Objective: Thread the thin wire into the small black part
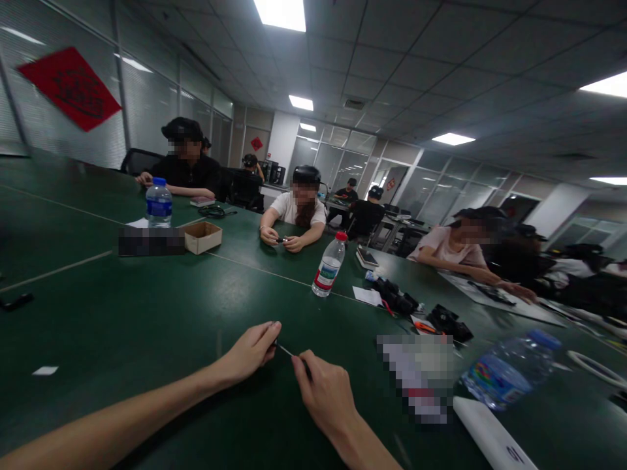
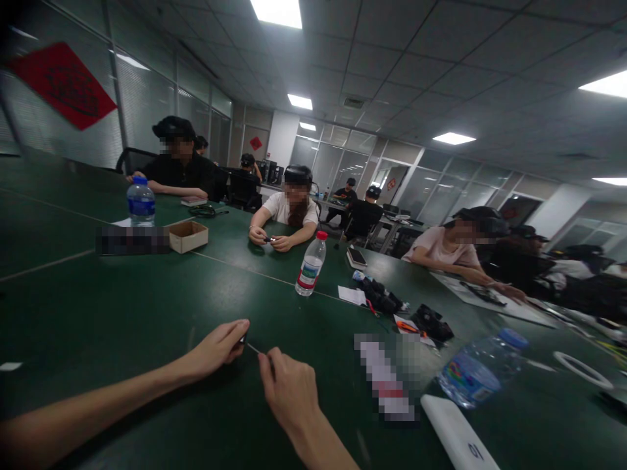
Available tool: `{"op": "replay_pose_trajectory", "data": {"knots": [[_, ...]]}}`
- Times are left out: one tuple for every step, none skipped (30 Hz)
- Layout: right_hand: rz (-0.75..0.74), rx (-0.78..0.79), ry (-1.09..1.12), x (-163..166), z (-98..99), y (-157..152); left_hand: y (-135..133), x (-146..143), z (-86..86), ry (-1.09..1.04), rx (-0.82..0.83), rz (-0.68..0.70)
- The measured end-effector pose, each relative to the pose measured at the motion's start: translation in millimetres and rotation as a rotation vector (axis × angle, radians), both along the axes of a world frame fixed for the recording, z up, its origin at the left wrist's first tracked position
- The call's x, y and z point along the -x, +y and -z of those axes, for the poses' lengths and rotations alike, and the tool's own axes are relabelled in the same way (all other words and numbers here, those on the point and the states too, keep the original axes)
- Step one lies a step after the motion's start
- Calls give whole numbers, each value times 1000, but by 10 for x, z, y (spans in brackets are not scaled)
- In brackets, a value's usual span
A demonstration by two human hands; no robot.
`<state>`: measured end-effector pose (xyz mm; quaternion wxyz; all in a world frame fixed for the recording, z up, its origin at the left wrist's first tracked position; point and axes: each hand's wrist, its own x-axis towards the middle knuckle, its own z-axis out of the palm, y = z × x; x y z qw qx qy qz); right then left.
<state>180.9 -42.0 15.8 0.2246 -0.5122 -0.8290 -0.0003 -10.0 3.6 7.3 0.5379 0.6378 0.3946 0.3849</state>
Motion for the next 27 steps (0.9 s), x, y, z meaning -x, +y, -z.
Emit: {"op": "replay_pose_trajectory", "data": {"knots": [[9,-1,-11,5,-8,-8,-3,-4,-4,13,-16,-14],[20,-3,-25,12,-16,-16,-4,-7,-5,20,-25,-25],[35,-5,-39,19,-23,-24,-1,-10,-5,21,-27,-34],[51,-3,-53,27,-29,-31,3,-11,-4,17,-21,-39],[64,5,-65,33,-34,-35,5,-12,-4,5,-8,-37],[73,15,-76,39,-37,-35,2,-11,-8,-14,11,-29],[80,27,-84,42,-40,-29,-8,-10,-18,-38,31,-18],[91,42,-89,45,-41,-18,-26,-10,-35,-57,47,4],[114,55,-90,45,-42,-3,-52,-13,-57,-58,54,51],[150,68,-92,44,-42,15,-84,-17,-85,-45,51,110],[188,80,-93,43,-42,34,-119,-23,-114,-8,34,190],[220,90,-94,40,-41,52,-151,-31,-143,41,9,263],[239,98,-93,37,-40,66,-175,-37,-168,73,-9,293],[240,103,-88,33,-37,74,-190,-42,-187,81,-15,285],[225,105,-78,29,-34,77,-194,-43,-196,71,-6,255],[207,103,-61,25,-30,76,-187,-41,-196,50,13,209],[191,101,-40,20,-25,70,-171,-36,-187,25,38,164],[174,99,-19,15,-18,63,-149,-30,-168,2,63,128],[152,93,-2,10,-9,55,-125,-23,-142,-17,86,100],[124,82,8,4,1,48,-99,-18,-111,-34,107,76],[92,66,10,-2,12,43,-75,-15,-77,-50,123,59],[59,46,6,-7,24,40,-53,-14,-43,-65,137,45],[28,24,-1,-11,34,39,-34,-16,-11,-78,149,33],[5,4,-8,-14,42,38,-19,-20,17,-88,160,21],[-12,-8,-12,-15,47,36,-7,-24,40,-97,169,11],[-23,-12,-12,-16,49,35,2,-28,58,-105,174,7],[-29,-12,-12,-16,46,32,9,-31,70,-111,178,8]]}}
